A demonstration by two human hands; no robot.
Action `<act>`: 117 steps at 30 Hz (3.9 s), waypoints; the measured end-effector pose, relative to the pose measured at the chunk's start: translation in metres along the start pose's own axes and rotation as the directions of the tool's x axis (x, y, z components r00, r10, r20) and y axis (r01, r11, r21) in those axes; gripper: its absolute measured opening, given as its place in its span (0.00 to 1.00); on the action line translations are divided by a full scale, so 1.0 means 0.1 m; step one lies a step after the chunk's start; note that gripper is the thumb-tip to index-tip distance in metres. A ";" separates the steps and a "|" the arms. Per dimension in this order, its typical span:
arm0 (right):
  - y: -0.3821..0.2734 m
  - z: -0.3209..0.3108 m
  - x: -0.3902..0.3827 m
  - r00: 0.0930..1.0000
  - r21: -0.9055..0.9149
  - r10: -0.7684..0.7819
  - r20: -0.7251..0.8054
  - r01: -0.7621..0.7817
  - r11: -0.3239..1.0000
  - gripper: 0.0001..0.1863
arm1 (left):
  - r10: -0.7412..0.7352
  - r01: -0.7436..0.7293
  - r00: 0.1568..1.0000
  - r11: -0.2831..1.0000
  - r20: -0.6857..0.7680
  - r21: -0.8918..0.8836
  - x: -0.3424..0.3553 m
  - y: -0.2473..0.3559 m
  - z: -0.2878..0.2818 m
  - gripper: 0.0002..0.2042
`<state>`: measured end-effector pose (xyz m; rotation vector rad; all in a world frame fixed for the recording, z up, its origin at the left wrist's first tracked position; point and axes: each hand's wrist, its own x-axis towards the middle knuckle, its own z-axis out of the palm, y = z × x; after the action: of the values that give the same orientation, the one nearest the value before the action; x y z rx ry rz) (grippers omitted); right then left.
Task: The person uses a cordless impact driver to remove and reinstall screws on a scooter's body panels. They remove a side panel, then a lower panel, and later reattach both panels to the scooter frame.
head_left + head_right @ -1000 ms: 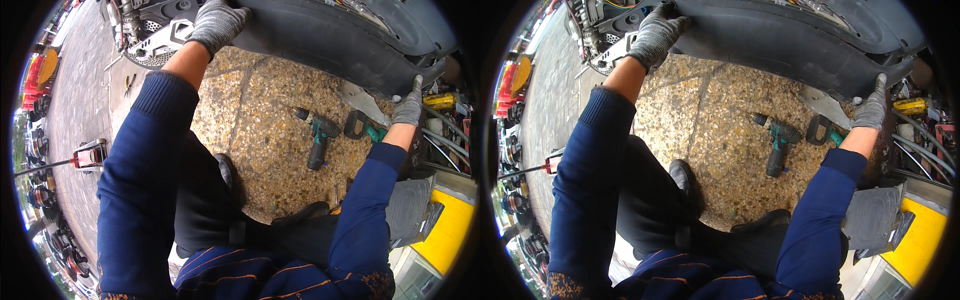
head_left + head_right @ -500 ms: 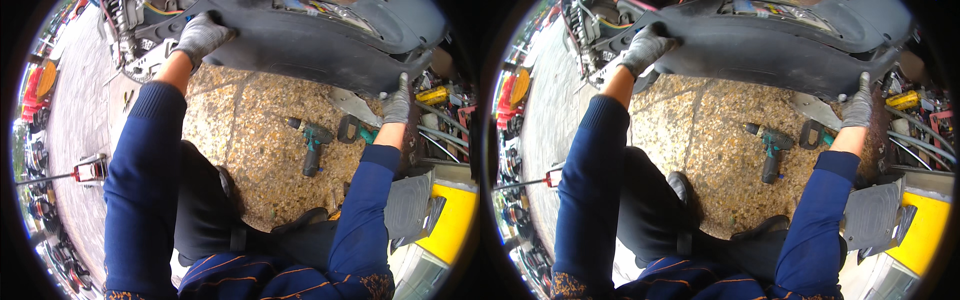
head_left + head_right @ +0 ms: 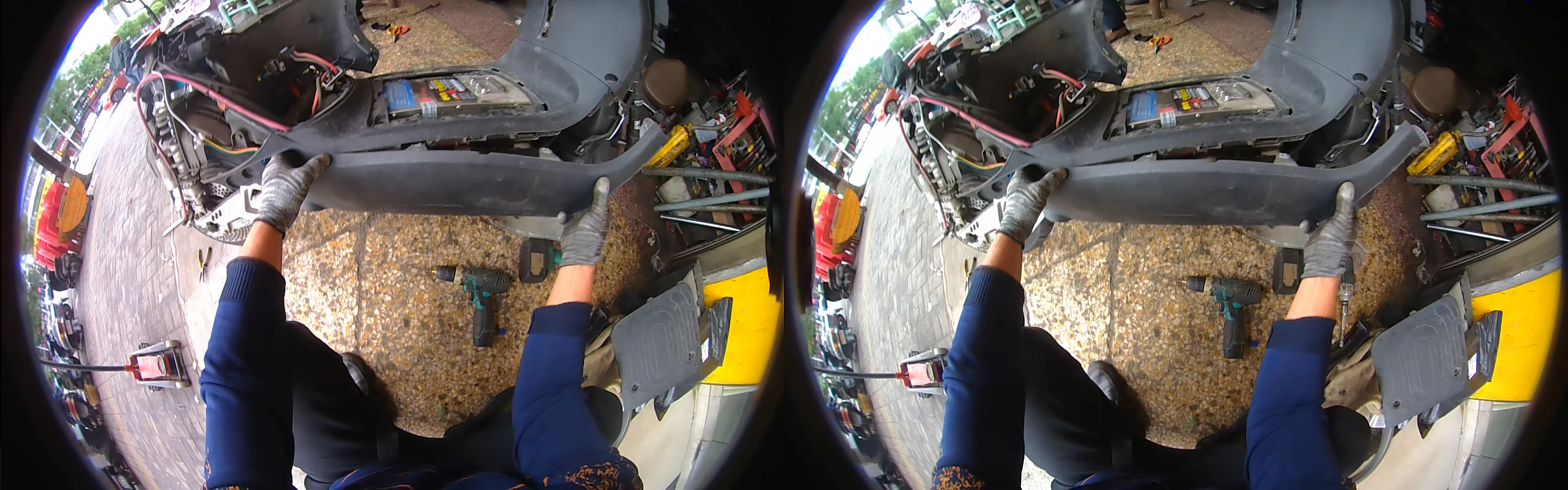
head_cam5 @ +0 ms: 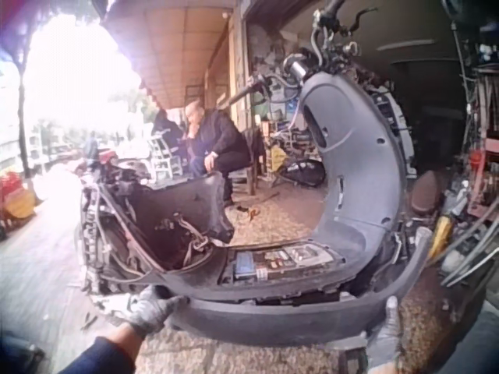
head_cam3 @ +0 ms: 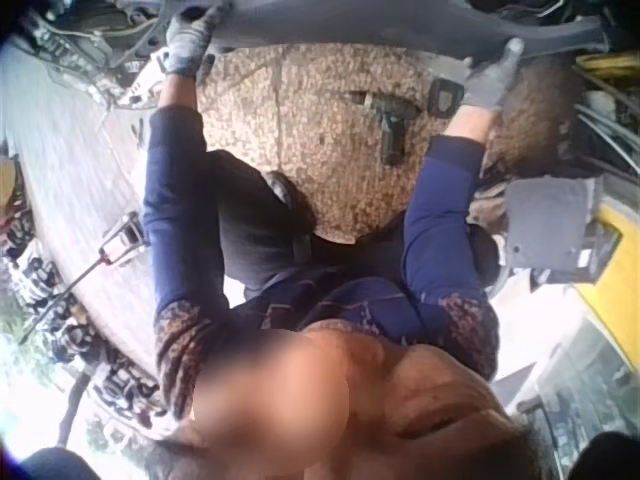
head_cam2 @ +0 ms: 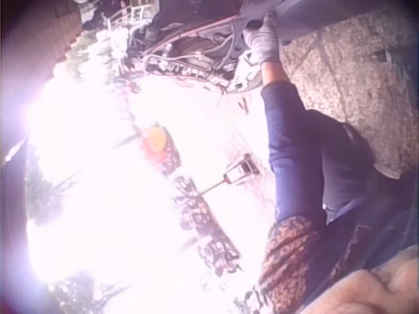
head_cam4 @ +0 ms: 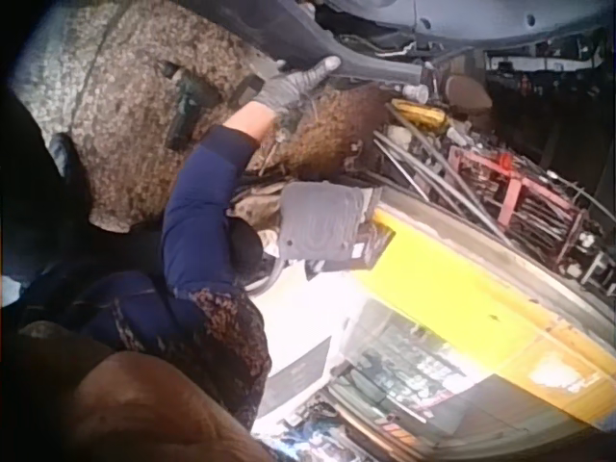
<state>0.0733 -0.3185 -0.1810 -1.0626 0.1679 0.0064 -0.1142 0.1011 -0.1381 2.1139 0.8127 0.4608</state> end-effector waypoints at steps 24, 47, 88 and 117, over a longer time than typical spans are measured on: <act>0.11 0.22 0.62 0.982 -0.246 0.071 -0.176 -0.113 0.963 0.30 | -0.011 0.026 0.999 0.953 -0.051 0.302 -0.26 0.31 -0.07 0.26; 0.26 0.17 0.74 0.973 -0.310 0.208 -0.101 -0.229 0.923 0.30 | 0.110 -0.104 0.947 0.994 0.302 -0.034 -0.06 -0.07 -0.65 0.22; 0.11 0.59 0.48 0.966 -0.382 0.198 -0.165 -0.248 0.890 0.32 | 0.459 -0.308 0.827 0.853 -0.325 0.421 -0.50 0.06 -0.67 0.16; 0.00 0.34 0.24 0.943 0.046 -0.179 -0.281 0.199 0.979 0.25 | 0.150 -0.083 0.978 0.917 -0.145 0.390 -0.13 0.29 -0.55 0.21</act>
<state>0.1012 -0.2905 -0.1677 -0.9991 0.3146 -0.3211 -0.1438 0.1091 -0.0826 2.5222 0.9382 0.5941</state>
